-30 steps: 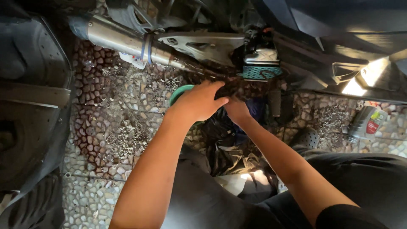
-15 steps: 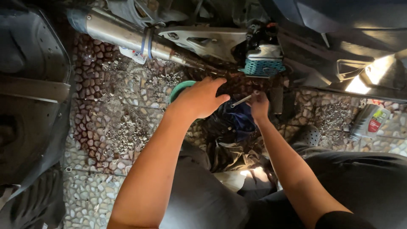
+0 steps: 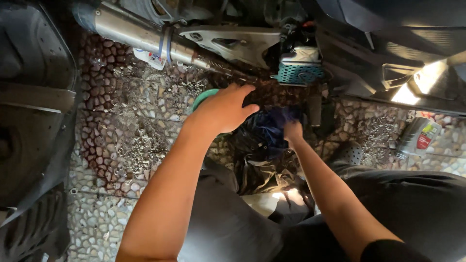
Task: The person aligns a perforated metal plate onto the motorcycle's engine casing and secures it using a wrench to tighten the bolts. The person is sitting on the ground during the process.
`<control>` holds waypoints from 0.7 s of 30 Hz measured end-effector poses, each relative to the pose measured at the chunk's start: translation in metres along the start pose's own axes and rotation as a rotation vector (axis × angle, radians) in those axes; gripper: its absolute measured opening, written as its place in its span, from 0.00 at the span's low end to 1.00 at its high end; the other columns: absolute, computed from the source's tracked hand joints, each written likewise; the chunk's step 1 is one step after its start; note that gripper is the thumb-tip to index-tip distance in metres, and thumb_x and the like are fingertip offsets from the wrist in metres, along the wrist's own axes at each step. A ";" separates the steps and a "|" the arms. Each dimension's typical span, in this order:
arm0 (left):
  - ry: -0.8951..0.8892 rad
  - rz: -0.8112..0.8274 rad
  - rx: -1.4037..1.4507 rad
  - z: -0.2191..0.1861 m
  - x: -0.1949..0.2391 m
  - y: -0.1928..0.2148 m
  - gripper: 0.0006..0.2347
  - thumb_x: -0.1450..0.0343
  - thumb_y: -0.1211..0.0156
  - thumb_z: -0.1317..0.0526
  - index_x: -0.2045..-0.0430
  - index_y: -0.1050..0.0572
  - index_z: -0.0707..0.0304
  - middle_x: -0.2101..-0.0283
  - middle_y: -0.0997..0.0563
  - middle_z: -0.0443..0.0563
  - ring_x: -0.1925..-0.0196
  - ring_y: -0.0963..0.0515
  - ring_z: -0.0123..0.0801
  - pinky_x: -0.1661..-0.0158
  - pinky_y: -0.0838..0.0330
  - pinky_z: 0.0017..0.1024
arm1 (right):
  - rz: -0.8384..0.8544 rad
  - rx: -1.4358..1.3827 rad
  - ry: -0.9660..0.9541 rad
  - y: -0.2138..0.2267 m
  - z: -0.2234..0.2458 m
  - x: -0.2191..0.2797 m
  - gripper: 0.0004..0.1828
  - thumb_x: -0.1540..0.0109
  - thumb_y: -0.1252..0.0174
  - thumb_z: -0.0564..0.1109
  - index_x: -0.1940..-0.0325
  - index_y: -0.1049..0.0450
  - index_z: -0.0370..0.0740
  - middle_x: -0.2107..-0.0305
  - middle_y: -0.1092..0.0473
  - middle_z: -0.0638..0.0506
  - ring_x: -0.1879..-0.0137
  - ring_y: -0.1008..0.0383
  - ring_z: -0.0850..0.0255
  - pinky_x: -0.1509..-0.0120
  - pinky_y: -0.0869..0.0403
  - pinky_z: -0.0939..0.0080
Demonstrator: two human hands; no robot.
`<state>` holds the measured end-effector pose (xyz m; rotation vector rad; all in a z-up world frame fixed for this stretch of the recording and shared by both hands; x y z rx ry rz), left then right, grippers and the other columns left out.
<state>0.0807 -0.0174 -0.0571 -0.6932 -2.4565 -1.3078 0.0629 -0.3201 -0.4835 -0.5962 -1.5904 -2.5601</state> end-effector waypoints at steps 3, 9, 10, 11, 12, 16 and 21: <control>0.027 0.001 -0.006 -0.007 0.012 0.007 0.26 0.27 0.44 0.47 0.34 0.35 0.51 0.33 0.32 0.59 0.35 0.30 0.55 0.40 0.32 0.47 | 0.218 -0.271 -0.169 -0.032 0.006 0.006 0.18 0.34 0.44 0.50 0.44 0.25 0.40 0.57 0.23 0.36 0.53 0.23 0.41 0.48 0.24 0.42; 0.107 0.008 0.015 0.015 0.015 -0.003 0.26 0.29 0.43 0.47 0.35 0.35 0.48 0.33 0.32 0.55 0.32 0.33 0.53 0.40 0.36 0.48 | 0.103 -0.037 0.231 -0.026 0.076 0.002 0.17 0.37 0.47 0.43 0.45 0.21 0.48 0.52 0.25 0.36 0.49 0.24 0.36 0.48 0.25 0.41; 0.117 0.008 0.004 0.019 0.014 0.001 0.26 0.29 0.43 0.47 0.35 0.35 0.48 0.33 0.32 0.55 0.32 0.33 0.53 0.40 0.36 0.48 | 0.108 -0.050 0.235 -0.030 0.079 0.002 0.17 0.37 0.47 0.43 0.45 0.21 0.48 0.52 0.25 0.36 0.49 0.24 0.36 0.48 0.25 0.41; 0.163 0.050 0.001 0.026 0.014 0.000 0.26 0.28 0.44 0.47 0.34 0.37 0.47 0.32 0.34 0.54 0.32 0.34 0.52 0.39 0.36 0.48 | 0.155 0.041 0.257 -0.039 0.083 0.002 0.20 0.37 0.49 0.41 0.42 0.23 0.48 0.47 0.28 0.36 0.49 0.24 0.35 0.50 0.24 0.39; 0.205 0.090 0.002 0.031 0.014 -0.001 0.26 0.28 0.45 0.46 0.33 0.38 0.47 0.31 0.35 0.53 0.31 0.35 0.51 0.39 0.36 0.48 | 0.197 0.137 0.278 -0.045 0.084 0.002 0.22 0.37 0.52 0.39 0.40 0.26 0.49 0.43 0.31 0.36 0.50 0.24 0.35 0.52 0.24 0.38; 0.226 0.109 -0.005 0.056 0.005 -0.007 0.27 0.27 0.46 0.46 0.32 0.37 0.49 0.32 0.32 0.57 0.31 0.32 0.52 0.38 0.34 0.44 | 0.395 0.194 0.113 -0.025 0.084 0.026 0.28 0.31 0.55 0.44 0.24 0.42 0.49 0.41 0.31 0.34 0.49 0.24 0.33 0.51 0.24 0.35; 0.161 0.103 -0.002 0.057 -0.008 -0.016 0.26 0.28 0.44 0.46 0.34 0.36 0.50 0.31 0.33 0.58 0.30 0.34 0.52 0.37 0.36 0.43 | 0.414 0.297 0.300 -0.035 0.083 0.035 0.31 0.34 0.48 0.55 0.30 0.41 0.39 0.31 0.44 0.33 0.48 0.26 0.35 0.52 0.22 0.38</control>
Point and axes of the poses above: each hand's wrist, its own x-axis away from the middle knuckle, its own y-axis out of the back of the hand, z = x × y, the point moved 10 cm from there along -x, towards the middle knuckle
